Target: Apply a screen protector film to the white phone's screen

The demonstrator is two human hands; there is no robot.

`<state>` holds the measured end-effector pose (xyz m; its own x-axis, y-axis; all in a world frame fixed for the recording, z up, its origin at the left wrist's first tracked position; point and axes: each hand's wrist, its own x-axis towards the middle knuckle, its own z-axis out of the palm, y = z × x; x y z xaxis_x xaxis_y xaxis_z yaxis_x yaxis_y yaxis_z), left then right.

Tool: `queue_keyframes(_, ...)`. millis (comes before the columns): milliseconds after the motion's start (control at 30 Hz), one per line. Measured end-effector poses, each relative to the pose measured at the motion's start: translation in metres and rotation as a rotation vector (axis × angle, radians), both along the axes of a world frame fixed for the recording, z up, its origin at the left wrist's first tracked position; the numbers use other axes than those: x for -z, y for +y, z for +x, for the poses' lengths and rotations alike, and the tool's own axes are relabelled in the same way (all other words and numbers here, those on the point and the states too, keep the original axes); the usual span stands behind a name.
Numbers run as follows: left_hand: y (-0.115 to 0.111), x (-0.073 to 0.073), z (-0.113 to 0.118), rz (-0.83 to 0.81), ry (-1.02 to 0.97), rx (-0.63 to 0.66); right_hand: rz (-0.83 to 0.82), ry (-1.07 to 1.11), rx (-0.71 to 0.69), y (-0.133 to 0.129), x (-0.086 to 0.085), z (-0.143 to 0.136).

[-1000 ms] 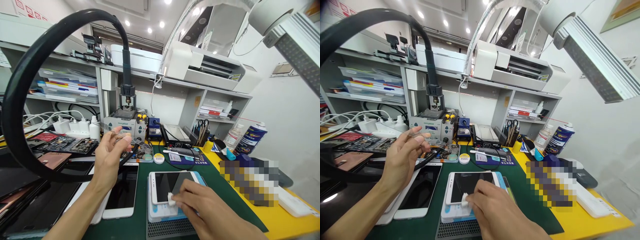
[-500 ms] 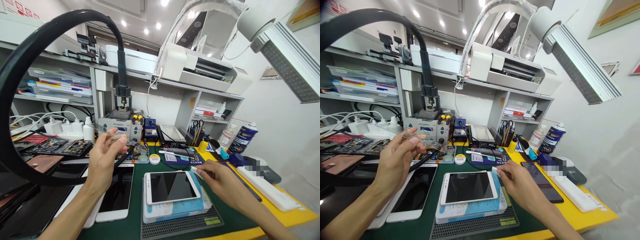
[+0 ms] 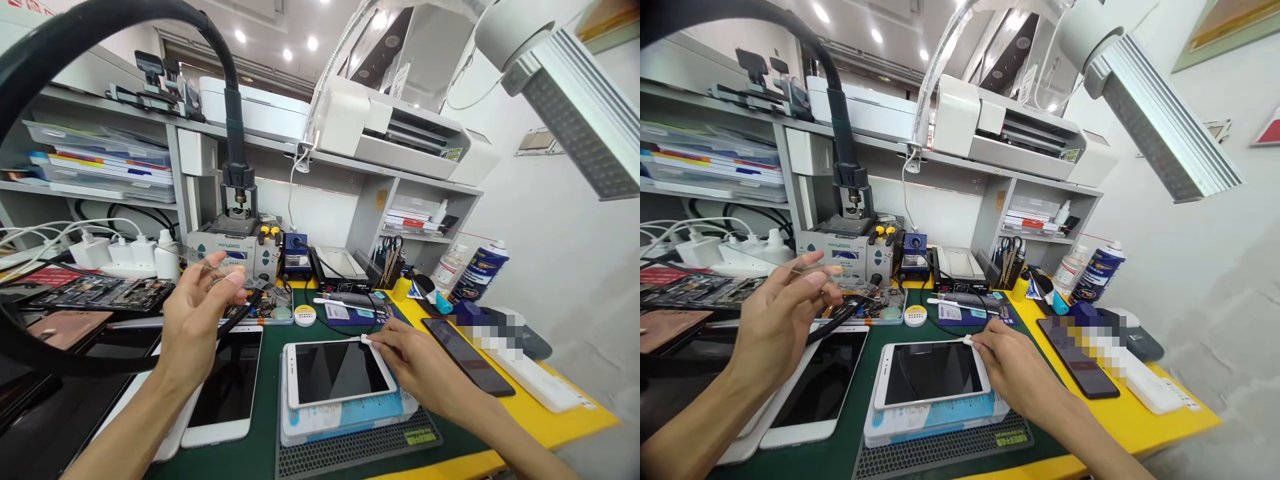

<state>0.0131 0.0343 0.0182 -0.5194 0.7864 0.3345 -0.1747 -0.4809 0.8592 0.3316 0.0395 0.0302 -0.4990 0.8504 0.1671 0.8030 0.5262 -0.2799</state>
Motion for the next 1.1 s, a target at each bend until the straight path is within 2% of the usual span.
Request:
queue_keyframes(233, -0.002, -0.002, 0.003, 0.0, -0.009, 0.003, -0.008, 0.056, -0.06, -0.004, -0.004, -0.001)
queue_keyframes(467, -0.002, -0.002, 0.002, 0.008, -0.027, 0.007, -0.08, 0.056, -0.117, -0.031, -0.006, 0.006)
queue_keyframes(600, -0.002, -0.004, 0.003, 0.008, -0.036, 0.011, -0.179, 0.085, -0.153, -0.055, -0.009, 0.008)
queue_keyframes(733, -0.002, -0.005, 0.005, 0.004, -0.043, 0.011, -0.37, 0.175, -0.137, -0.07, -0.015, 0.012)
queue_keyframes(833, -0.001, -0.004, 0.005, 0.007, -0.044, 0.013, -0.366, 0.235, -0.032, -0.062, -0.02, 0.02)
queue_keyframes(967, -0.001, -0.003, 0.006, 0.0, -0.049, 0.014, -0.186, 0.258, 0.112, -0.031, -0.023, 0.025)
queue_keyframes(1100, -0.001, -0.003, 0.004, -0.002, -0.061, 0.012, -0.011, 0.172, 0.138, -0.006, -0.019, 0.013)
